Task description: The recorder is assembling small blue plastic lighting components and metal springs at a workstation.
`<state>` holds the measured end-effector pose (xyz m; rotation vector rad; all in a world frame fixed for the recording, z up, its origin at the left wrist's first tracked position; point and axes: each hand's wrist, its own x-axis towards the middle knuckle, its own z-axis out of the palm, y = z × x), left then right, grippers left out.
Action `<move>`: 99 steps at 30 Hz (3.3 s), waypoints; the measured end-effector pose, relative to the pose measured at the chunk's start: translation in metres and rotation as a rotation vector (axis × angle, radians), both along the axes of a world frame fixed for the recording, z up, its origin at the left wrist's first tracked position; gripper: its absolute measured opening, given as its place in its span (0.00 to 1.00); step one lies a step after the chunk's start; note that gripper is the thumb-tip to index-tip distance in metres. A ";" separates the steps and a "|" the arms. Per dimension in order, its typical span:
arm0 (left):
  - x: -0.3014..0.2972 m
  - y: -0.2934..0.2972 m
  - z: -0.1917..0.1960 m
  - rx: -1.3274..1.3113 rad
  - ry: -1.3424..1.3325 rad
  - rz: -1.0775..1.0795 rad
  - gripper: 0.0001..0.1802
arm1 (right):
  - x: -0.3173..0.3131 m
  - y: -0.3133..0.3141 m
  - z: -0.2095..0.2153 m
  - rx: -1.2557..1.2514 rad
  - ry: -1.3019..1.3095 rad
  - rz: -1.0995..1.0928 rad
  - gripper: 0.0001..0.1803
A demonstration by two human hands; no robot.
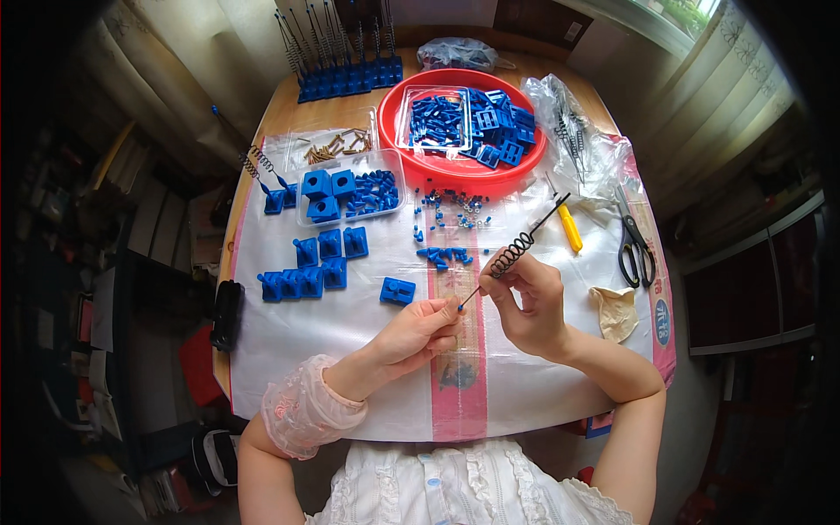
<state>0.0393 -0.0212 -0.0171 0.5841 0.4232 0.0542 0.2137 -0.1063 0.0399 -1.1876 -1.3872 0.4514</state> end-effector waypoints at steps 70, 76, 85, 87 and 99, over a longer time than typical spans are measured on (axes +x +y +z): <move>-0.001 -0.008 -0.003 0.005 -0.024 0.095 0.12 | -0.006 -0.006 -0.003 0.165 -0.339 0.104 0.09; -0.002 -0.008 0.003 0.008 -0.003 0.096 0.11 | -0.006 -0.006 -0.002 0.157 -0.336 0.111 0.09; -0.001 -0.010 0.004 0.010 0.028 0.120 0.10 | -0.003 -0.005 0.000 0.118 -0.330 0.100 0.08; 0.000 -0.010 0.003 0.004 0.015 0.122 0.11 | -0.003 -0.004 -0.001 0.141 -0.334 0.103 0.09; 0.001 -0.012 -0.003 -0.027 0.021 0.174 0.15 | -0.004 -0.004 -0.001 0.133 -0.395 0.108 0.09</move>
